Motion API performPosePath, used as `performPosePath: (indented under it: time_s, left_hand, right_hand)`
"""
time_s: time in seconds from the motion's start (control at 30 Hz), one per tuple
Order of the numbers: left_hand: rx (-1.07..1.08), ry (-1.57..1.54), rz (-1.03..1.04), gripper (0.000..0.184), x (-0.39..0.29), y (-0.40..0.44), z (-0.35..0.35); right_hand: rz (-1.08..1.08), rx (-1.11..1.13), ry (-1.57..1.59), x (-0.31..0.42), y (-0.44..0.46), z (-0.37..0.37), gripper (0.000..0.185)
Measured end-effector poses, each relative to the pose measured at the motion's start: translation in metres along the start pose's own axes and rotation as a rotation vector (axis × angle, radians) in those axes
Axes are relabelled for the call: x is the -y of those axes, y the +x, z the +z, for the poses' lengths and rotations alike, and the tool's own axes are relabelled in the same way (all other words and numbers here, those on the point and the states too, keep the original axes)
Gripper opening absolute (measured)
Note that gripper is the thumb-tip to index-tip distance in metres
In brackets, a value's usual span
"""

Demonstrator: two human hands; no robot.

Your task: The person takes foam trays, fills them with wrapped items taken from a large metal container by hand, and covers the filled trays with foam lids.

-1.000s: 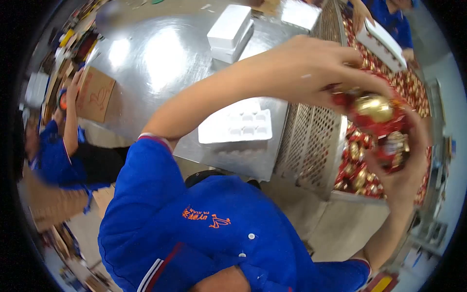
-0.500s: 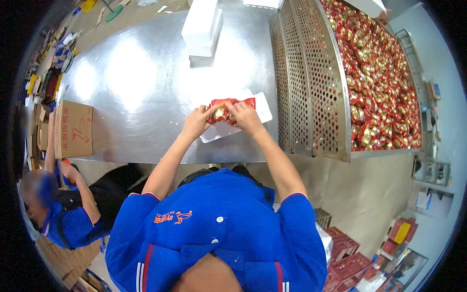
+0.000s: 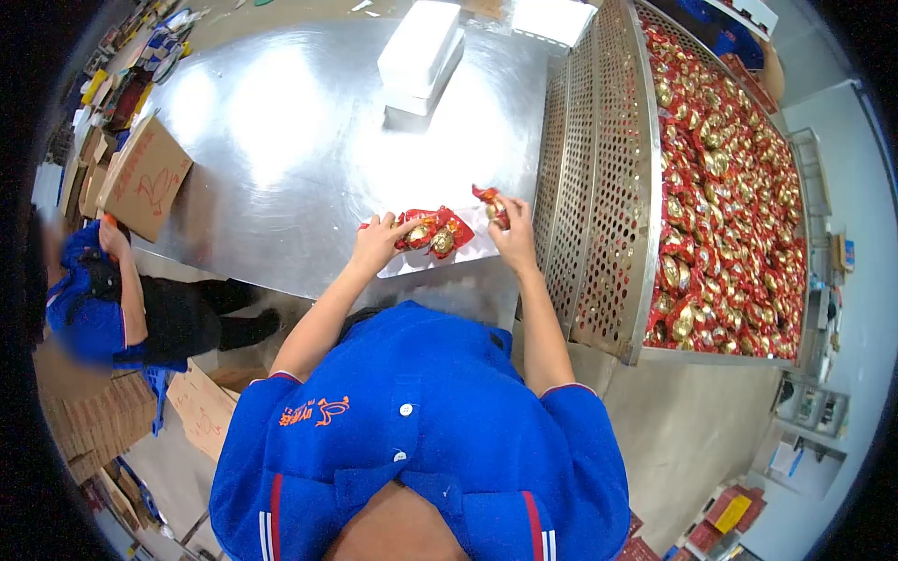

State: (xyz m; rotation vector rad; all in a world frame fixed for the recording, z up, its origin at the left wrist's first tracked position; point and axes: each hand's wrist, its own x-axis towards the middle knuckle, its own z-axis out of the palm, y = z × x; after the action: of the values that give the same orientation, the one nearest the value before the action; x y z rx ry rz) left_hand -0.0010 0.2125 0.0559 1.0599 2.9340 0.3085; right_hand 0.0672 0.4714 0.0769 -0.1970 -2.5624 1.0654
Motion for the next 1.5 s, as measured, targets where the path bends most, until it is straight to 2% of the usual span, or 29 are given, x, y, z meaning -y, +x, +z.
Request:
performPosePath:
  time_s: [0.07,0.1,0.17,0.2,0.27,0.33,0.4,0.47,0.53,0.63,0.67,0.73,0.77,0.8,0.87,0.93,1.07,1.13,1.17,1.23,1.27,1.33,1.37,1.47,1.5]
  left_hand:
    - [0.003,0.008,-0.007,0.061,0.0,0.0,0.001]
    - [0.003,0.01,-0.006,0.061,0.0,0.0,0.001]
    - [0.004,0.014,-0.006,0.061,-0.001,0.002,0.001]
    - [0.026,0.031,-0.017,0.06,-0.002,0.003,0.0]
    - [0.053,0.05,-0.035,0.059,-0.002,0.004,-0.003]
    - [0.017,0.022,0.003,0.058,-0.001,0.003,-0.006]
    - [0.055,0.028,0.006,0.056,0.001,0.005,-0.006]
    - [0.091,0.035,0.024,0.054,0.0,0.003,-0.006]
    - [0.116,0.035,0.018,0.055,0.002,0.004,-0.005]
    - [0.081,0.039,0.031,0.056,0.006,0.006,0.001]
    - [0.065,0.011,0.034,0.058,0.004,0.004,0.003]
    - [0.108,0.018,0.046,0.058,0.005,0.008,-0.005]
    - [0.136,0.016,0.048,0.058,0.006,0.013,-0.011]
    - [0.123,0.022,0.06,0.058,0.008,0.014,-0.011]
    - [0.186,0.028,0.037,0.057,0.009,0.014,-0.006]
    - [0.199,0.002,0.014,0.057,0.007,0.015,-0.009]
    - [0.227,-0.033,0.01,0.056,0.013,0.021,-0.001]
    - [0.191,-0.086,0.011,0.053,0.015,0.018,0.0]
    - [0.191,-0.085,0.011,0.053,0.015,0.017,0.0]
    - [0.205,-0.066,-0.003,0.052,0.011,0.018,-0.001]
    - [0.2,-0.071,-0.01,0.052,0.01,0.019,-0.003]
    - [0.254,-0.058,-0.024,0.054,0.009,0.018,-0.003]
    - [0.255,-0.059,-0.032,0.054,0.009,0.017,-0.003]
    - [0.254,-0.051,-0.041,0.055,0.01,0.018,-0.004]
    - [0.248,-0.073,-0.048,0.055,0.01,0.018,-0.004]
  right_hand:
    - [0.166,0.071,0.035,0.008,0.011,-0.002,0.038]
    - [0.164,0.073,0.039,0.001,0.015,0.008,0.038]
    - [0.352,0.307,-0.302,-0.013,0.02,0.033,0.03]
    - [0.35,0.309,-0.299,-0.016,0.019,0.039,0.03]
    - [0.131,0.193,-0.461,-0.012,0.019,0.045,0.021]
    - [0.083,0.139,-0.514,-0.019,0.021,0.051,0.016]
    - [0.023,0.396,-0.717,-0.042,0.027,0.064,0.014]
    - [-0.011,0.415,-0.798,-0.024,0.027,0.058,0.013]
    - [0.057,0.181,-0.492,-0.039,0.026,0.065,0.016]
    - [0.161,0.042,-0.411,-0.029,0.006,0.051,0.013]
    - [0.171,0.054,-0.408,-0.04,0.006,0.056,0.013]
    - [0.09,0.242,-0.547,-0.051,0.025,0.067,0.017]
    - [0.18,0.336,-0.518,-0.048,0.029,0.061,0.02]
    - [0.18,0.317,-0.521,-0.043,0.026,0.055,0.02]
    - [-0.052,0.187,-0.423,0.022,0.009,0.031,0.033]
    - [-0.056,0.272,-0.131,0.054,-0.019,0.056,0.048]
    - [-0.075,0.196,-0.197,0.035,-0.017,0.067,0.053]
    - [0.305,0.244,0.19,0.021,-0.005,0.042,0.041]
    - [0.305,0.245,0.191,0.005,-0.003,0.04,0.041]
    - [0.45,0.316,0.479,-0.023,-0.002,0.042,0.037]
    - [0.445,0.322,0.474,-0.028,-0.002,0.047,0.037]
    - [0.371,0.032,0.207,-0.028,-0.008,0.062,0.035]
    - [0.352,0.032,0.122,-0.01,-0.007,0.055,0.037]
    - [0.421,-0.045,0.221,0.024,0.002,0.027,0.036]
    - [0.353,-0.096,0.182,0.022,0.006,0.025,0.034]
